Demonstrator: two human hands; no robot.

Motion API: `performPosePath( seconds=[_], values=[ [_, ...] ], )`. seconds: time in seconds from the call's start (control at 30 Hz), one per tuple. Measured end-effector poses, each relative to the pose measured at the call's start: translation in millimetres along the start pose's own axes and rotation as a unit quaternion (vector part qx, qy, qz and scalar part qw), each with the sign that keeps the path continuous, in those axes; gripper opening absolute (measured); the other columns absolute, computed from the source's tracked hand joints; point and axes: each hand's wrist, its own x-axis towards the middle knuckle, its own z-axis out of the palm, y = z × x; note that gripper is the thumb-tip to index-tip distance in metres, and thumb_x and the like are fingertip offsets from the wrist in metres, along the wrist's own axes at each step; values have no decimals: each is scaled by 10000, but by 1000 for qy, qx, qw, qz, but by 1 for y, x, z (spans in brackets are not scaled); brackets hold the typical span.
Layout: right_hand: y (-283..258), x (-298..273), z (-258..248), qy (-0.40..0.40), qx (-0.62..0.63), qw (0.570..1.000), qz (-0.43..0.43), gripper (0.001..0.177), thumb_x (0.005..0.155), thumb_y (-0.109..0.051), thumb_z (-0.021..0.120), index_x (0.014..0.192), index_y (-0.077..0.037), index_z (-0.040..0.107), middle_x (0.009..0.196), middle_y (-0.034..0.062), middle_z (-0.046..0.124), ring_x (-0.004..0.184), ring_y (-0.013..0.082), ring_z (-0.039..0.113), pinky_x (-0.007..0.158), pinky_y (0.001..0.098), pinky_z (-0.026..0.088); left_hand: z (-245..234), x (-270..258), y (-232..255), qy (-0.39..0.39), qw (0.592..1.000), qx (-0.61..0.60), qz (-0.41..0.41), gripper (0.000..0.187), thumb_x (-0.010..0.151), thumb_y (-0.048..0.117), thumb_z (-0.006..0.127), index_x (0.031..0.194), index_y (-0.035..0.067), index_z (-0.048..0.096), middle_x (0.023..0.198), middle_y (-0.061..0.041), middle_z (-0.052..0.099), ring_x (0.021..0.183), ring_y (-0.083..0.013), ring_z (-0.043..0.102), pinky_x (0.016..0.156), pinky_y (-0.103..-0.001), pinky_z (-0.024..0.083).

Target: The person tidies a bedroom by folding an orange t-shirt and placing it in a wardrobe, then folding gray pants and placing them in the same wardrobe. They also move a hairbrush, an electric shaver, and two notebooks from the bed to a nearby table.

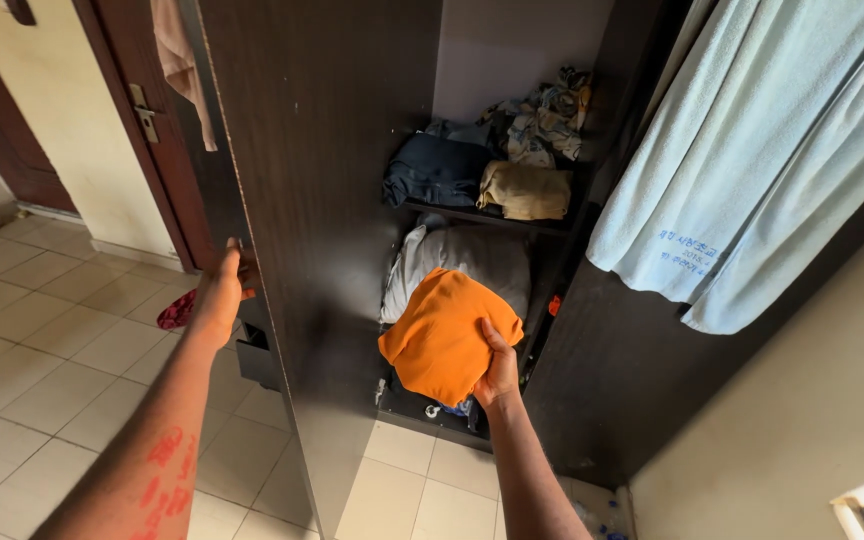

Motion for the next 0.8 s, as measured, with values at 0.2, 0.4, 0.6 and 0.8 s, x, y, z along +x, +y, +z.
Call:
performPosePath(
  seconds=[0.2,0.4,0.6,0.8],
  values=[
    [24,6,9,52,-7,998,-36,559,976,-268,617,1431,22,470,1388,239,598,1251,366,626,1034,525,534,-39,-25,-152,85,957,275,-38,231,922,217,523,771,68,612,622,-123,685,545,-217,667,580,-365,521],
    [42,3,14,77,-14,996,-47,552,949,-280,615,1420,-22,484,1376,199,607,1246,352,620,1015,525,543,-27,-79,-273,-445,742,266,-425,472,955,366,628,1363,130,613,1223,-65,765,931,-246,775,819,-362,609],
    [46,16,9,96,-2,993,-64,552,964,-282,603,1419,-2,465,1374,225,589,1258,366,610,1020,535,536,81,-71,-194,-479,808,24,-341,735,891,605,638,1420,110,511,1365,-111,669,1108,-250,723,931,-409,592],
    [33,59,3,96,0,990,-102,600,949,-306,642,1426,15,470,1399,227,581,1266,348,612,1039,506,539,179,-38,-136,-397,854,-157,-297,641,912,492,608,1433,163,431,1384,-86,609,1172,-261,687,927,-458,594]
  ],
)
